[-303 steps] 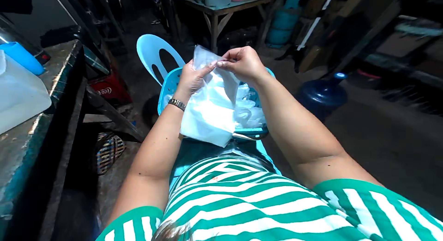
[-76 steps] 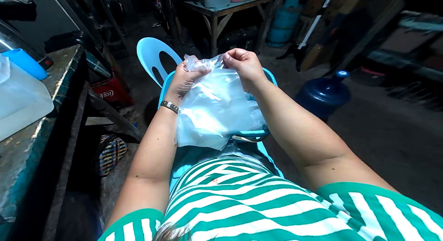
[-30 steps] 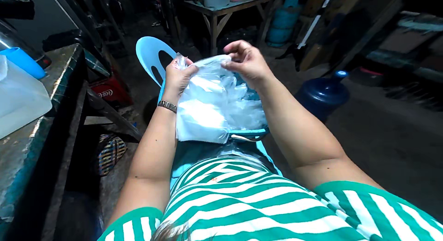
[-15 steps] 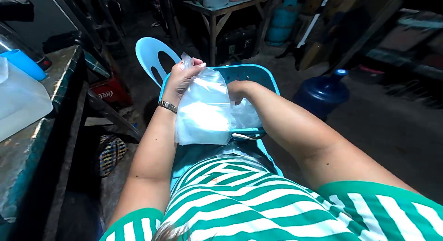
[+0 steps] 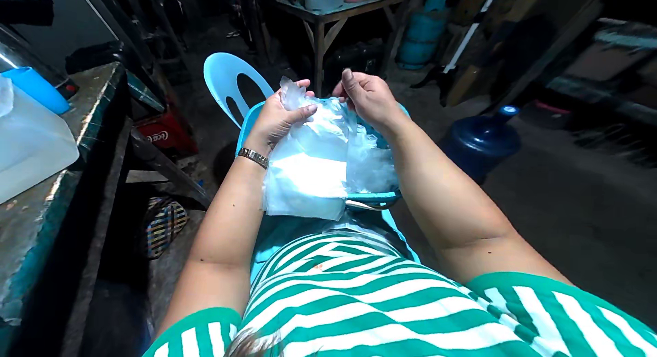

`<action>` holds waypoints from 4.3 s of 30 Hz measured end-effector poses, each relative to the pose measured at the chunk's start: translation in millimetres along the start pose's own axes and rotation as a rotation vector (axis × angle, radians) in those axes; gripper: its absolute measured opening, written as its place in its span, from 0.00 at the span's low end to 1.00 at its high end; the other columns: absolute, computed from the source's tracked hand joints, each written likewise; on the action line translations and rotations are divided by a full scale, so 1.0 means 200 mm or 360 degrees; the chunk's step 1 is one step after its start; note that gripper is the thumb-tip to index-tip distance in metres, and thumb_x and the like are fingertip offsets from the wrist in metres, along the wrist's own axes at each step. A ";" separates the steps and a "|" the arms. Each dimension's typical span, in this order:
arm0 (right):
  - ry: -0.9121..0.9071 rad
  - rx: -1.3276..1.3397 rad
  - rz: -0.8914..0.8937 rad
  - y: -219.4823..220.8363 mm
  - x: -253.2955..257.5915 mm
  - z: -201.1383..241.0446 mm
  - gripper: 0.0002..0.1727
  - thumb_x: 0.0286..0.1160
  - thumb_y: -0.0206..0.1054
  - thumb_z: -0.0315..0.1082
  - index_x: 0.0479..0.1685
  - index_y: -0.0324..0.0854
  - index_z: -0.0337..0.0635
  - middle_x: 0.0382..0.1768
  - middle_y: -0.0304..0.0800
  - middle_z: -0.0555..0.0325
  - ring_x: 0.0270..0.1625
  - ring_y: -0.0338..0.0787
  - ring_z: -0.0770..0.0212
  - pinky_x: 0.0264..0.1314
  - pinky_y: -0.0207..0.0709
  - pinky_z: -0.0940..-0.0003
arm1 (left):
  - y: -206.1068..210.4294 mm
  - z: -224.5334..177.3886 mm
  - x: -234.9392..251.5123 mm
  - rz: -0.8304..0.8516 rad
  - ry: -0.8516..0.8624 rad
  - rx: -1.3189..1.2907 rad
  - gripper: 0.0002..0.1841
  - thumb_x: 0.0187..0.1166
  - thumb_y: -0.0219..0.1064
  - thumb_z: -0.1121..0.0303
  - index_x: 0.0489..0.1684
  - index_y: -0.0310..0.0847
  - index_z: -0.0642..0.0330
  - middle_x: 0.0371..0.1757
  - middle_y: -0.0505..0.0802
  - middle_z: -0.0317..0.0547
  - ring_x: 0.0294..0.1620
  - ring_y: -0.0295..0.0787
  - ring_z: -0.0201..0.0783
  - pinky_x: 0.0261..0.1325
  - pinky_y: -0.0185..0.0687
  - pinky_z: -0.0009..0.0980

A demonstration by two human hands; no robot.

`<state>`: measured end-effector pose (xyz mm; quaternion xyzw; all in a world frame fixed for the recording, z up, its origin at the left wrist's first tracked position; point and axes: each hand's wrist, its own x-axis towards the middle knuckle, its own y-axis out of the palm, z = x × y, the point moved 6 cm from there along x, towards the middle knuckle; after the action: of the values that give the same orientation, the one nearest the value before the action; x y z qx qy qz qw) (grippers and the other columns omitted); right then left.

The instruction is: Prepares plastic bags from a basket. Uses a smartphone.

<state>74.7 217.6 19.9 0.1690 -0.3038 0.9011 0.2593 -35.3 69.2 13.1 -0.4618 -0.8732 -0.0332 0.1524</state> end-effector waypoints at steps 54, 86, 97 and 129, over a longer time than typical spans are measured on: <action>-0.0248 0.1845 0.0635 0.06 -0.10 0.11 0.05 0.84 0.64 0.41 0.48 0.85 0.57 0.38 0.96 0.70 0.42 0.93 0.74 0.51 0.89 0.72 | 0.05 -0.10 -0.15 0.0547 0.0257 -0.0244 0.25 0.51 0.86 0.48 0.44 0.85 0.46 0.38 0.95 0.18 0.41 0.90 0.14 0.48 0.87 0.16; -0.0046 -0.0454 0.0689 0.24 -0.04 0.05 0.05 0.62 0.77 0.22 0.33 0.87 0.30 0.33 0.89 0.44 0.38 0.87 0.49 0.47 0.79 0.43 | -0.10 0.00 0.01 -0.0392 -0.0146 -0.0296 0.09 0.91 0.58 0.63 0.50 0.80 0.57 0.36 0.90 0.32 0.35 0.87 0.21 0.43 0.85 0.20; 0.0066 0.0394 0.0028 0.11 -0.01 0.06 0.07 0.75 0.73 0.32 0.44 0.85 0.37 0.34 0.87 0.64 0.34 0.82 0.78 0.42 0.78 0.79 | -0.02 -0.03 0.01 0.0053 0.0074 0.0112 0.19 0.74 0.71 0.79 0.64 0.78 0.67 0.47 0.94 0.34 0.47 0.90 0.21 0.56 0.86 0.21; 0.0360 0.1351 -0.0166 0.11 -0.01 0.05 0.12 0.95 0.47 0.32 0.42 0.75 0.44 0.30 0.86 0.66 0.35 0.88 0.73 0.48 0.84 0.75 | 0.04 -0.05 -0.05 0.0300 0.0178 -0.0069 0.10 0.76 0.62 0.83 0.47 0.81 0.58 0.37 0.92 0.26 0.39 0.88 0.18 0.50 0.85 0.19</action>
<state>66.2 196.4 16.2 0.1761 0.1323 0.9446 0.2435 -22.3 64.4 18.8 -0.5424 -0.8151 -0.0633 0.1932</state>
